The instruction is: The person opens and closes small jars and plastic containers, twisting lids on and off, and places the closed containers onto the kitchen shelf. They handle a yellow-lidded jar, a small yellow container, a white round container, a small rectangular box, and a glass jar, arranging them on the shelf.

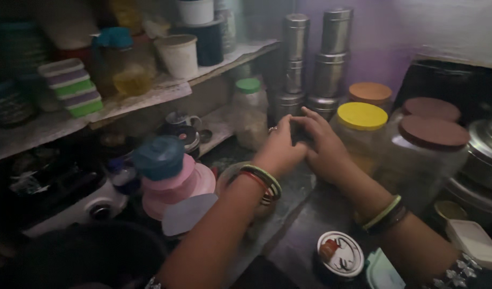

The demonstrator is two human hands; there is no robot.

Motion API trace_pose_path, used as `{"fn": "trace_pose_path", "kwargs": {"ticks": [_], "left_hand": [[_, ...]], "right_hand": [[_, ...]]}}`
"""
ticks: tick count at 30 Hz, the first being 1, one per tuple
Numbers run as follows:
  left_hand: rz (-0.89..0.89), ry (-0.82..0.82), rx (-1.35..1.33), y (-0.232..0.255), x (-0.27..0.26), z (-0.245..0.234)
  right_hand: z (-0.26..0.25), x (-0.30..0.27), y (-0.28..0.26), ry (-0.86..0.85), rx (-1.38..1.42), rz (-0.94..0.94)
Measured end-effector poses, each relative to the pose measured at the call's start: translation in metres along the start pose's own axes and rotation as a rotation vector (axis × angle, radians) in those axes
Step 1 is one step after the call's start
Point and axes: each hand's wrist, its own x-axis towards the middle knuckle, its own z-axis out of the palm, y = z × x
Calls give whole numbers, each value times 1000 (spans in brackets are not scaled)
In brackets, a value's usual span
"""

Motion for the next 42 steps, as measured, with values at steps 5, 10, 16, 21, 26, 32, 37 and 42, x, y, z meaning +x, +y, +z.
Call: {"fn": "trace_pose_path", "kwargs": {"ticks": [5, 10, 16, 21, 26, 32, 37, 42], "left_hand": [[-108, -52, -41, 21, -16, 20], [-102, -71, -158, 44, -39, 38], [-110, -164, -131, 70, -62, 63], [-178, -279, -137, 92, -75, 82], [-125, -325, -182, 100, -88, 106], [50, -411, -244, 100, -89, 140], [35, -521, -439, 110, -92, 166], [90, -619, -713, 111, -86, 189]], "right_hand": [[-15, -25, 11, 20, -35, 28], [-33, -53, 15, 2, -23, 85], [-60, -94, 17, -11, -22, 149], [-85, -123, 10, -7, -56, 207], [-108, -148, 1, -20, -33, 316], [-133, -175, 7, -6, -109, 335], [-151, -196, 14, 11, -209, 442], [-161, -211, 22, 98, -122, 516]]}}
